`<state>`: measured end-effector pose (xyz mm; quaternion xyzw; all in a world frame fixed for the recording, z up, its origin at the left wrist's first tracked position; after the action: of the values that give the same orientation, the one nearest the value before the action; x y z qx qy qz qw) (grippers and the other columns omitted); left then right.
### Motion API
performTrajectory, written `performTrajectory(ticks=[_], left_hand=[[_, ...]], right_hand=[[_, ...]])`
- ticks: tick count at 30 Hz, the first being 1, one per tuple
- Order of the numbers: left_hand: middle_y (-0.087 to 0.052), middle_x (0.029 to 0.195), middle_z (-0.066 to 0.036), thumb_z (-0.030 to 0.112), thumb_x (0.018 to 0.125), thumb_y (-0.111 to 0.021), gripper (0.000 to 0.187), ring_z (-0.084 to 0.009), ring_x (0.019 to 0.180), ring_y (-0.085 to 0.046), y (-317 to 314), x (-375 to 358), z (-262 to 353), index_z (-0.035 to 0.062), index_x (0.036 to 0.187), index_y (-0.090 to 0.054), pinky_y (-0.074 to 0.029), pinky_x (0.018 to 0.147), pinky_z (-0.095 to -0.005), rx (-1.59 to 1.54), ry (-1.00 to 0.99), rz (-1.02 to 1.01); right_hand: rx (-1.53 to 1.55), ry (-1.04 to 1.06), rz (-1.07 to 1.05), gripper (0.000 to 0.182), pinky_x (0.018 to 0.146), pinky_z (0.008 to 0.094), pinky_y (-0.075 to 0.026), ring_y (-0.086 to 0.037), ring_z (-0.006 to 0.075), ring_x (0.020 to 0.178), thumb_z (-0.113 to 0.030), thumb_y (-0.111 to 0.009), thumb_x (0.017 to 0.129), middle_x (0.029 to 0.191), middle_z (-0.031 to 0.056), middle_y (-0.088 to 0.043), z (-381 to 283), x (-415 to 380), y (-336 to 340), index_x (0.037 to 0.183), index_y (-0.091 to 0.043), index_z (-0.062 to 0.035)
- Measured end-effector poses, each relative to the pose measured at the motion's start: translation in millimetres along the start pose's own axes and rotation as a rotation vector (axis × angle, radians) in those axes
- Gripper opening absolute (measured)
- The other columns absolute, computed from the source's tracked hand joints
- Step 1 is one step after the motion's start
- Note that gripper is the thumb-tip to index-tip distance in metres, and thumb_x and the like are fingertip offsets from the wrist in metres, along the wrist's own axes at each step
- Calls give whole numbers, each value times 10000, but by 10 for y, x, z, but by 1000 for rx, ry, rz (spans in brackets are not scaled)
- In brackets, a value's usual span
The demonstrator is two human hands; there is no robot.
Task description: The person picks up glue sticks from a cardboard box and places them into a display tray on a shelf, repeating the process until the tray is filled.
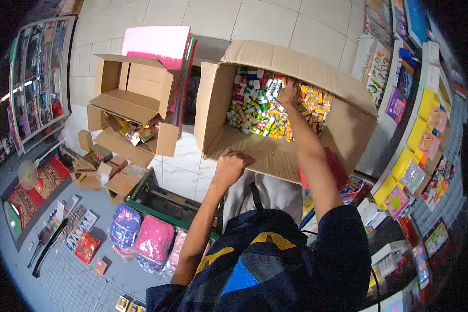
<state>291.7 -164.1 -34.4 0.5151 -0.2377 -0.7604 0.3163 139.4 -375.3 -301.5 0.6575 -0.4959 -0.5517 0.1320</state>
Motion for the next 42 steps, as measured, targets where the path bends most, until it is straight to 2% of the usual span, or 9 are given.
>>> performTrajectory(ticks=[9,11,15,16,18,26,32,36,42], left_hand=[[-678,999,46,118,778,-537,304,-158,1021,-585,66,-41,13,268,979,-708,-387,940,-381,65,-30,121],[-677,1000,47,112,779,-535,321,-157,1028,-579,50,-42,15,279,993,-705,-382,942,-386,85,-18,90],[-674,991,36,103,776,-537,349,-166,1034,-574,-59,-17,-7,290,1023,-699,-372,943,-406,35,-39,175],[-673,990,34,100,777,-537,355,-168,1037,-573,-66,-30,-13,292,1028,-698,-370,942,-411,20,-52,209],[-671,983,22,103,782,-536,355,-177,1043,-571,-48,-58,-1,293,1034,-696,-366,952,-432,11,-31,168],[-643,1042,-147,236,747,-634,446,-284,1060,-577,-255,-23,-23,134,1181,-614,-348,1011,-519,103,-75,-60],[-591,1152,-198,441,810,-652,600,-322,1049,-586,164,-40,-111,13,1213,-531,-419,955,-438,-723,-74,133],[-604,1032,-180,318,866,-643,502,-244,954,-596,411,-72,-321,5,1218,-469,-473,838,-339,-999,68,655],[-610,1098,-67,229,950,-536,361,-135,959,-582,658,123,-312,34,1244,-462,-468,819,-276,-1450,-147,556]], right_hand=[[274,357,336,349,722,528,-455,-567,466,863,-98,-546,801,954,275,-586,-31,-281,-221,1126,-463,0],[152,455,33,246,656,474,-479,-608,407,768,-107,-599,772,804,234,-619,-185,-568,-424,975,-508,-2],[-237,335,-465,409,808,469,-492,-590,441,915,-118,-636,684,972,266,-617,-310,-981,-1252,1060,-576,31],[-408,616,-503,410,896,450,-462,-540,392,1059,-105,-571,740,1155,230,-558,-163,-924,-1766,1125,-542,34],[-404,180,-482,385,940,435,-441,-507,379,1132,-116,-512,797,1255,221,-507,-213,-1209,-1531,1154,-541,25],[-68,296,-564,400,772,366,-509,-609,255,871,-222,-624,808,951,161,-633,-253,-1093,-1303,1168,-580,-53],[666,239,-752,377,485,231,-424,-498,75,540,-307,-716,805,782,-22,-605,-511,-1639,151,1114,-615,-114],[692,350,-755,399,603,230,-488,-578,66,717,-262,-705,831,931,6,-616,-786,-2149,849,1163,-573,-84],[664,711,-488,451,615,214,-455,-541,47,736,-284,-671,850,929,10,-593,-1027,-2595,1178,1190,-546,-16]])
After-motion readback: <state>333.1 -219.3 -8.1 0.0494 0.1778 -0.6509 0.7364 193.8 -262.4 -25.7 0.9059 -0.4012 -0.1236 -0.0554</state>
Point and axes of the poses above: each hand's wrist, its own x-axis towards the middle knuckle, its own y-axis out of the back of the hand, z = x × y, the point moved 5 cm from there along x, towards the middle knuckle
